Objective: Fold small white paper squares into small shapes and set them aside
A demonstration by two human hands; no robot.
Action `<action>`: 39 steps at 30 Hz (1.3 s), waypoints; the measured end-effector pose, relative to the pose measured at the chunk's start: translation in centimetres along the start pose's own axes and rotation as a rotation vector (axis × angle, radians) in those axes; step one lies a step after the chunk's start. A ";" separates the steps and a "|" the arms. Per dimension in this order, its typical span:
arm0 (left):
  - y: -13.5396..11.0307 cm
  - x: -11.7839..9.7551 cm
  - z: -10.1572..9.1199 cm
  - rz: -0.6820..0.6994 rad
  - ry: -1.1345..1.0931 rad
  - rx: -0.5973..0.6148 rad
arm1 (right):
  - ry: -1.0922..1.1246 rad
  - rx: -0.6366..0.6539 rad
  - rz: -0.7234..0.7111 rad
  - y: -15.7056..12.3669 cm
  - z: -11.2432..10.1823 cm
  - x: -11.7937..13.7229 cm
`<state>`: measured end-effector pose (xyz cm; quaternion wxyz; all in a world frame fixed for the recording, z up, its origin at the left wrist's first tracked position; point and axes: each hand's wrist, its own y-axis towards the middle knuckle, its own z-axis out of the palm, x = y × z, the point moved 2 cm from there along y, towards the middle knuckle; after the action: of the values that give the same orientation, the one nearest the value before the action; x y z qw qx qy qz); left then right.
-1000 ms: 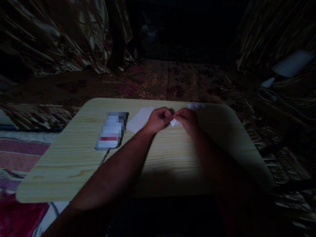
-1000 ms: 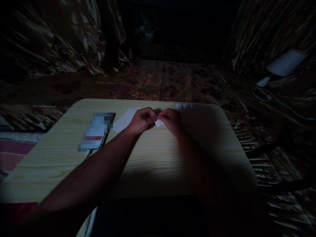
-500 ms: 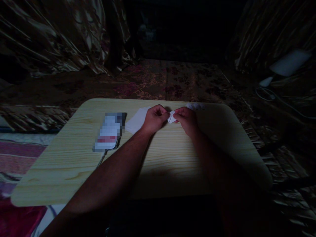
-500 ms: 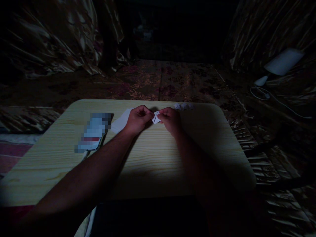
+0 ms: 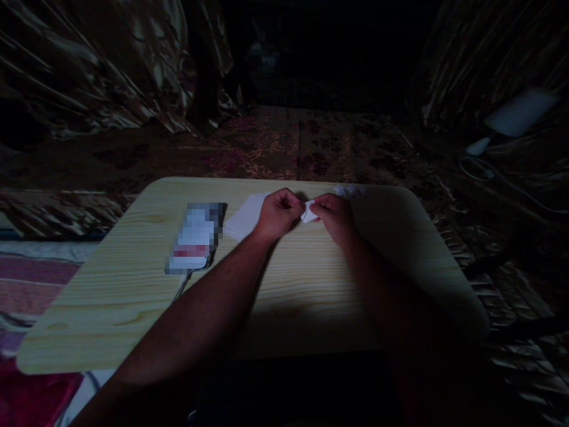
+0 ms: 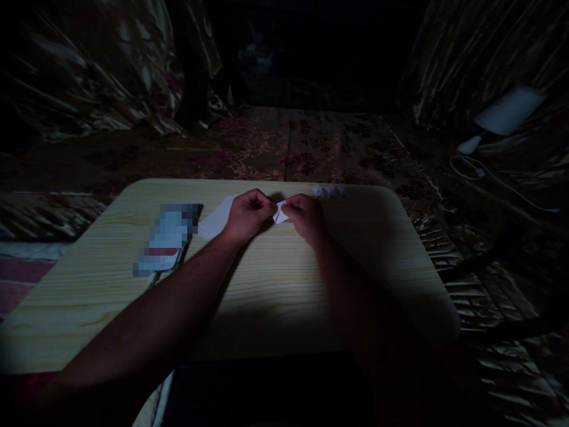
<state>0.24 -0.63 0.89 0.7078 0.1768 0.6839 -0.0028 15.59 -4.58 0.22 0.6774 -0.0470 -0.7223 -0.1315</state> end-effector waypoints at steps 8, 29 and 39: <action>-0.2 -0.5 0.2 0.036 -0.010 0.009 | -0.004 -0.013 -0.007 -0.2 0.0 0.4; -0.3 -0.7 0.4 0.030 -0.035 0.031 | -0.046 -0.017 -0.007 -0.3 0.0 0.6; -0.2 -0.7 0.4 0.043 -0.031 0.038 | -0.048 -0.011 -0.026 -0.3 0.0 0.6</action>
<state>0.49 -1.10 1.56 0.7148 0.2051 0.6685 -0.0033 15.51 -4.91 0.77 0.6577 -0.0445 -0.7382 -0.1429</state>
